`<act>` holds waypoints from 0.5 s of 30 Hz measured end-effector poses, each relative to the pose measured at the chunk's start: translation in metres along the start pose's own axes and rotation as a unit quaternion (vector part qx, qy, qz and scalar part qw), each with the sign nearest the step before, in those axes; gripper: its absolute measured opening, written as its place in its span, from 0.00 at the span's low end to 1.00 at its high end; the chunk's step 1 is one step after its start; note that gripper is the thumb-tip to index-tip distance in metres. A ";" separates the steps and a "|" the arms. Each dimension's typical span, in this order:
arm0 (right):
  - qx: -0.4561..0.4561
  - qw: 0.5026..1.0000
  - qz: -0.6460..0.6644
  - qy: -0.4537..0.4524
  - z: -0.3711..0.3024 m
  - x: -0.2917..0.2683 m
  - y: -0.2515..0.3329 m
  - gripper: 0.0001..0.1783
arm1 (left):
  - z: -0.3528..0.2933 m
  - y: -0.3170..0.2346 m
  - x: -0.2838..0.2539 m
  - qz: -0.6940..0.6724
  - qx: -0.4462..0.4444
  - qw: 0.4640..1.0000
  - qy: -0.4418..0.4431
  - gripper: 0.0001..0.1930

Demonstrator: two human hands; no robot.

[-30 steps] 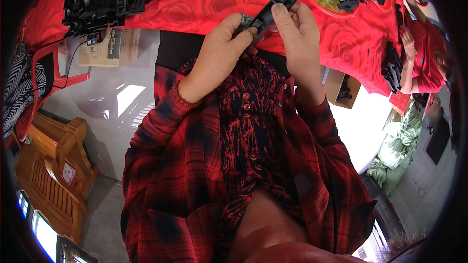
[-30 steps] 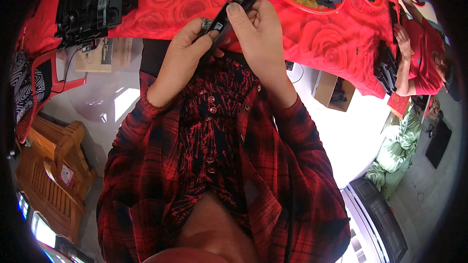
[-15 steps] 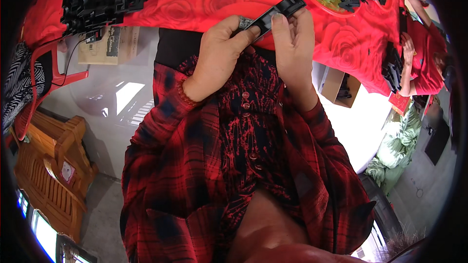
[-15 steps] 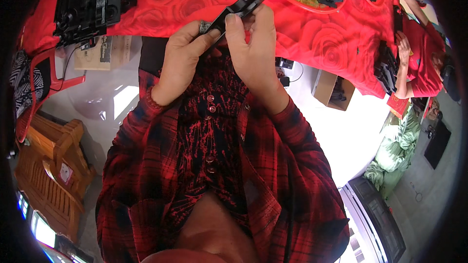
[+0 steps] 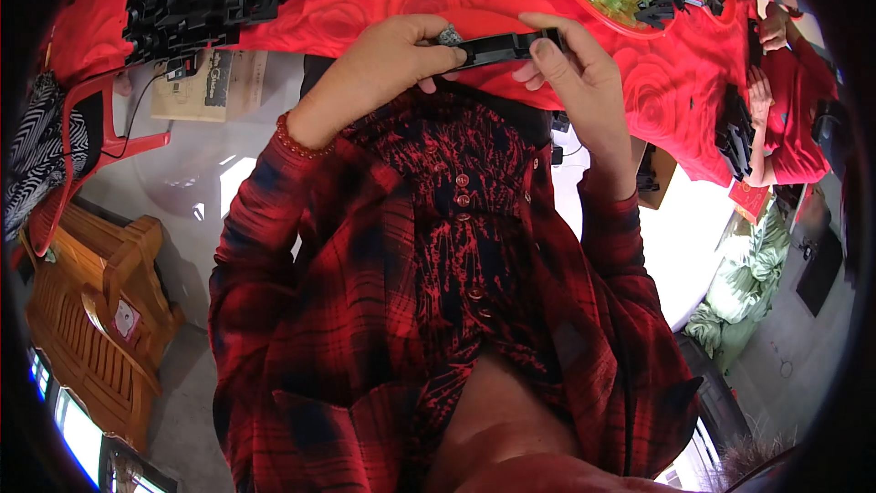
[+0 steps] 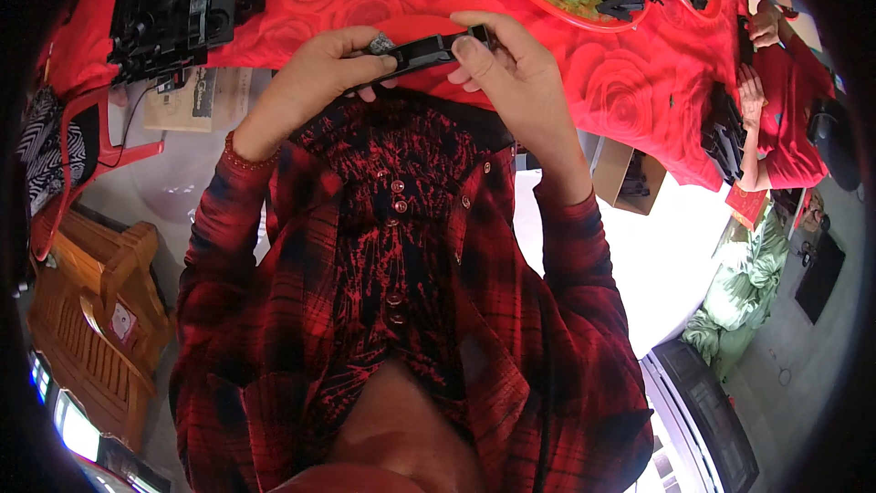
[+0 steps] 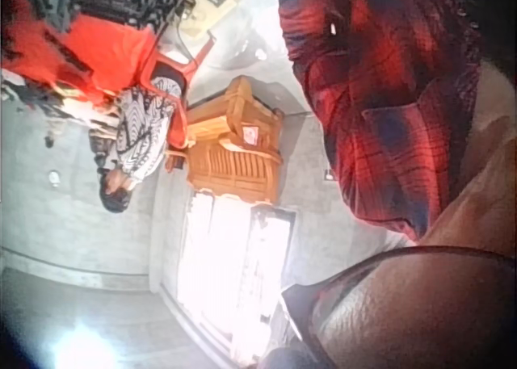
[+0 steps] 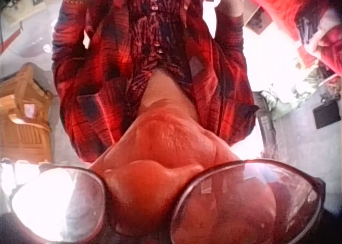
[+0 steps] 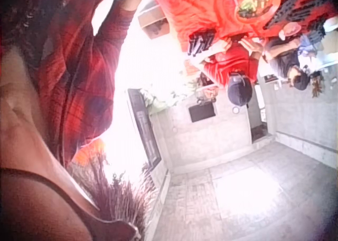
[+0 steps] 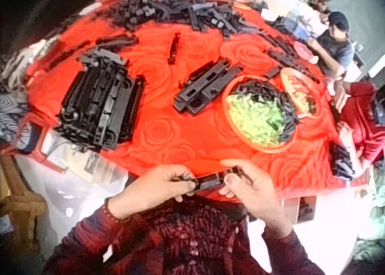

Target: Assemble small plastic components and metal springs into larger plastic housings.

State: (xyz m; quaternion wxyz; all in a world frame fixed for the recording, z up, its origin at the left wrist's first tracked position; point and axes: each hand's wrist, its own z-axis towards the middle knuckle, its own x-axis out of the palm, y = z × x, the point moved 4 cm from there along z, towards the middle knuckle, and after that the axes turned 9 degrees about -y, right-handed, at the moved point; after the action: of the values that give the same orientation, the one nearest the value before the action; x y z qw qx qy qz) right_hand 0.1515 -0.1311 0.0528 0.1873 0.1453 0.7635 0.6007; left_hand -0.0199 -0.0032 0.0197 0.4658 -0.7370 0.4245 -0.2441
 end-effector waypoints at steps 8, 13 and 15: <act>0.009 0.997 0.070 -0.008 0.000 -0.003 -0.006 0.16 | 0.014 -0.009 -0.016 0.022 0.050 0.991 0.122 0.19; 0.020 0.995 0.092 -0.018 -0.002 0.000 -0.006 0.16 | 0.013 -0.020 -0.035 0.010 0.040 0.984 0.173 0.28; 0.034 0.991 0.125 -0.036 -0.002 -0.002 -0.010 0.17 | 0.013 -0.018 -0.048 0.053 0.058 0.992 0.095 0.30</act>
State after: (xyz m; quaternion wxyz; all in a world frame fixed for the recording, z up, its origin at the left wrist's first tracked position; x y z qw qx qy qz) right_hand 0.1527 -0.1357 0.0440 0.1327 0.2672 0.7519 0.5879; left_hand -0.0280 0.0477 0.0322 0.4775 -0.6584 0.4909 -0.3124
